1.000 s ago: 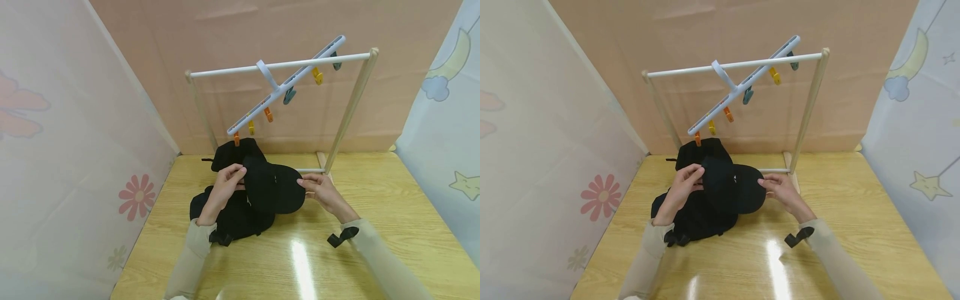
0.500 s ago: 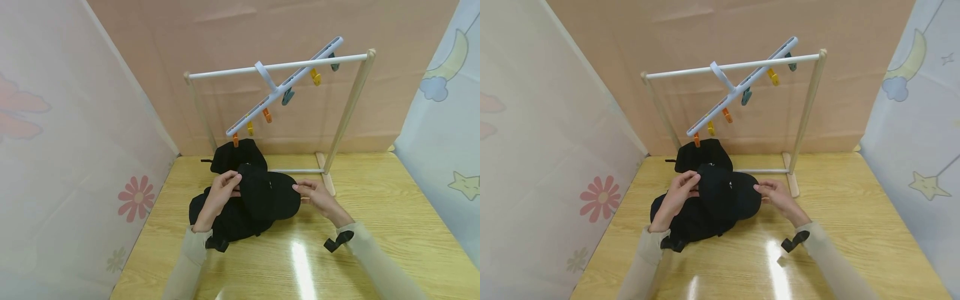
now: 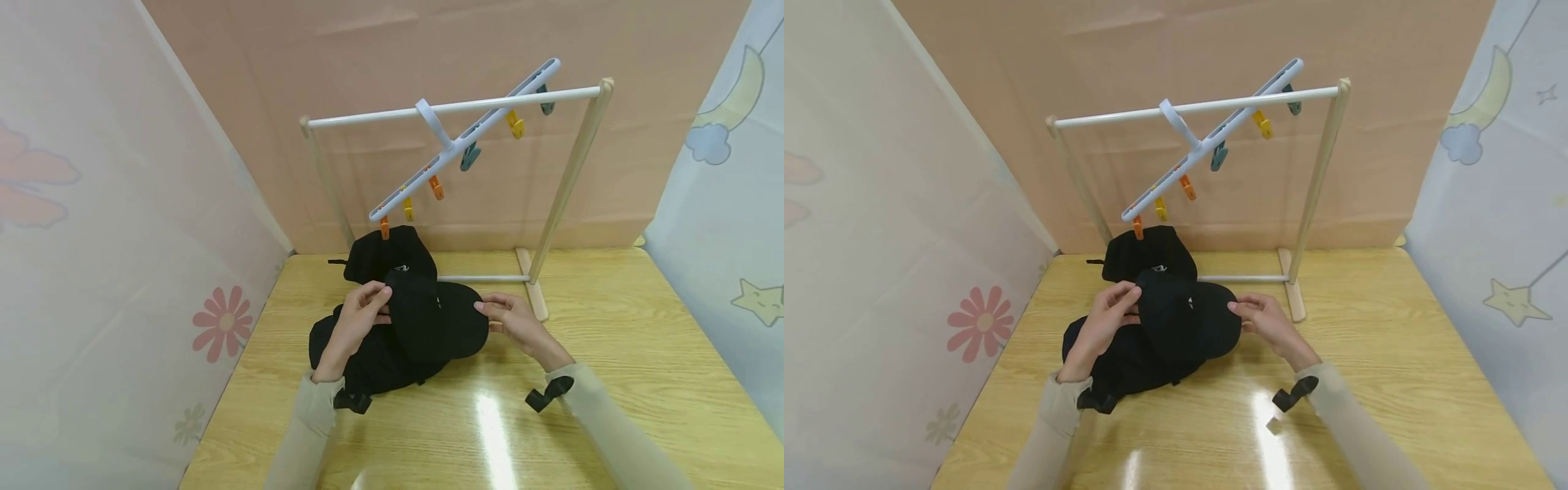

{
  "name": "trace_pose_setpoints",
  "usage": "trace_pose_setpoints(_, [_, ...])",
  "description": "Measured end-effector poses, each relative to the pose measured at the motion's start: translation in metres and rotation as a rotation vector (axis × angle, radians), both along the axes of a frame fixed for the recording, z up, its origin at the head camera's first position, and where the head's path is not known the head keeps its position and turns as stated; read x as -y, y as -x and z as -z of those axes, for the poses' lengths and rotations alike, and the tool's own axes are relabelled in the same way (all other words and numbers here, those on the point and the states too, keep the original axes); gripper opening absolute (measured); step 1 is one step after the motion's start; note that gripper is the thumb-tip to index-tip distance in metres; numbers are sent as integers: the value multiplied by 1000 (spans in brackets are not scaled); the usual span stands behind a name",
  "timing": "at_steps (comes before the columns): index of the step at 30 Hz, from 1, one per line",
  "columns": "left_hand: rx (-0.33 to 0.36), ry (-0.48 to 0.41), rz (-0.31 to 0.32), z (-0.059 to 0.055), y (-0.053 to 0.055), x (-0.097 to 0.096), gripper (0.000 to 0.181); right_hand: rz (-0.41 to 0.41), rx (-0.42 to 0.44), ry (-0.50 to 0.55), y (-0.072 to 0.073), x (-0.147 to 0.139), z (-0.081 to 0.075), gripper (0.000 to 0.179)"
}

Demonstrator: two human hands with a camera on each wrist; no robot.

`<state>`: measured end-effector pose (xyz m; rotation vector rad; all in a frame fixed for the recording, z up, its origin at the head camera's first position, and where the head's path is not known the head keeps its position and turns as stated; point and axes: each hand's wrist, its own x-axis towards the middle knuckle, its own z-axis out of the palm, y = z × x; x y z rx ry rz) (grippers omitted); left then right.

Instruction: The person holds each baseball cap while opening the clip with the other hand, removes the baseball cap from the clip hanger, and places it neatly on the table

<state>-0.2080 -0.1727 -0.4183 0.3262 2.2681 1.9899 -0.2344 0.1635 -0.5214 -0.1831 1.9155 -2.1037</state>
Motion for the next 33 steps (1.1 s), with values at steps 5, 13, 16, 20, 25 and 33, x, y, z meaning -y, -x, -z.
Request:
trace_pose_setpoints(5, [5, 8, -5, 0, -1, 3, 24, -1, 8, 0, 1, 2, 1, 61])
trace_pose_setpoints(13, [24, 42, -15, 3, -2, 8, 26, -19, 21, 6, -1, 8, 2, 55])
trace_pose_setpoints(16, [28, 55, -7, 3, -4, 11, 27, -15, 31, 1, -2, 10, 4, 51])
trace_pose_setpoints(20, [26, 85, 0, 3, -4, 14, 27, -20, 27, -4, -1, 12, 7, 51])
trace_pose_setpoints(25, [28, 144, -3, 4, -5, 19, 25, -32, 24, -39, 1, 14, 11, 59])
trace_pose_setpoints(33, [-6, 255, -22, 7, -3, 23, 22, -16, 27, -107, 3, 19, 18, 58])
